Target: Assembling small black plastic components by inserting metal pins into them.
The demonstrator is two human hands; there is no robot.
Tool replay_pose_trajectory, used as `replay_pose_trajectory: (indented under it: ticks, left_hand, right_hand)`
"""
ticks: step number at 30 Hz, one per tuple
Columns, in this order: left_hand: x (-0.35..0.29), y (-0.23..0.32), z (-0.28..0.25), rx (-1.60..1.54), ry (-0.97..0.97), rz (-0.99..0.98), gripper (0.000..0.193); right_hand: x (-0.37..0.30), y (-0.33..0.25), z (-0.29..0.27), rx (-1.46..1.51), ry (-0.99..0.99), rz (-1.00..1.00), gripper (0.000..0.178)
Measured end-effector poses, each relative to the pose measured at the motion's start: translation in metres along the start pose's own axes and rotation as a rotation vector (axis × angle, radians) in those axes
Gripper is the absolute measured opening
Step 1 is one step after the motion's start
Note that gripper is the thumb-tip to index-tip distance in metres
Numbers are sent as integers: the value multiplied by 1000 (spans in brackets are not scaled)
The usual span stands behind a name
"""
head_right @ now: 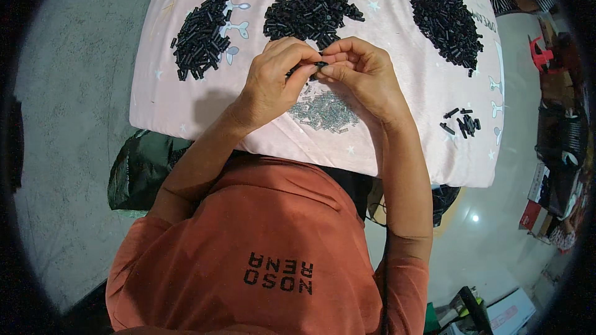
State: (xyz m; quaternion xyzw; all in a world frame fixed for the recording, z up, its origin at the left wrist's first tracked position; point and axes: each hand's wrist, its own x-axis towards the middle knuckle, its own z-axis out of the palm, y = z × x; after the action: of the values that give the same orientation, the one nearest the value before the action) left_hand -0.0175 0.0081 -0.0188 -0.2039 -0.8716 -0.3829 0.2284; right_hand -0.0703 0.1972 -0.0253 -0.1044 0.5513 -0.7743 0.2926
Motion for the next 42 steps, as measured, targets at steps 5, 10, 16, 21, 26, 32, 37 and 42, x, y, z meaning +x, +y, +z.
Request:
replay_pose_trajectory:
  ticks: [5, 10, 16, 21, 26, 32, 37, 42]
  left_hand:
    - [-2, 4, -1, -77, 0, -58, 15]
    - [-16, -3, -28, 18, -115, -39, 12]
    - [-34, 11, -48, 42, -374, -129, 8]
    - [-39, 16, -47, 43, -403, -183, 9]
    - [-44, 15, -44, 18, -369, -183, 9]
    - [-40, 12, -38, 32, -305, -166, 10]
    - [-26, 9, -26, 69, -259, -82, 11]
    - [-26, 10, -23, 92, -292, -89, 13]
  right_hand:
    - [0, 5, -3, -60, 9, -53, 17]
    - [-1, 4, 2, -28, 22, 5, 18]
    - [-1, 6, 0, -65, 26, -16, 19]
    - [0, 9, -2, -81, 31, -28, 18]
    - [2, 12, -6, -103, 25, -71, 16]
    - [2, 11, -4, -144, 14, -137, 16]
    - [1, 9, -1, -113, 81, -88, 14]
    - [2, 13, -4, -79, 69, -103, 13]
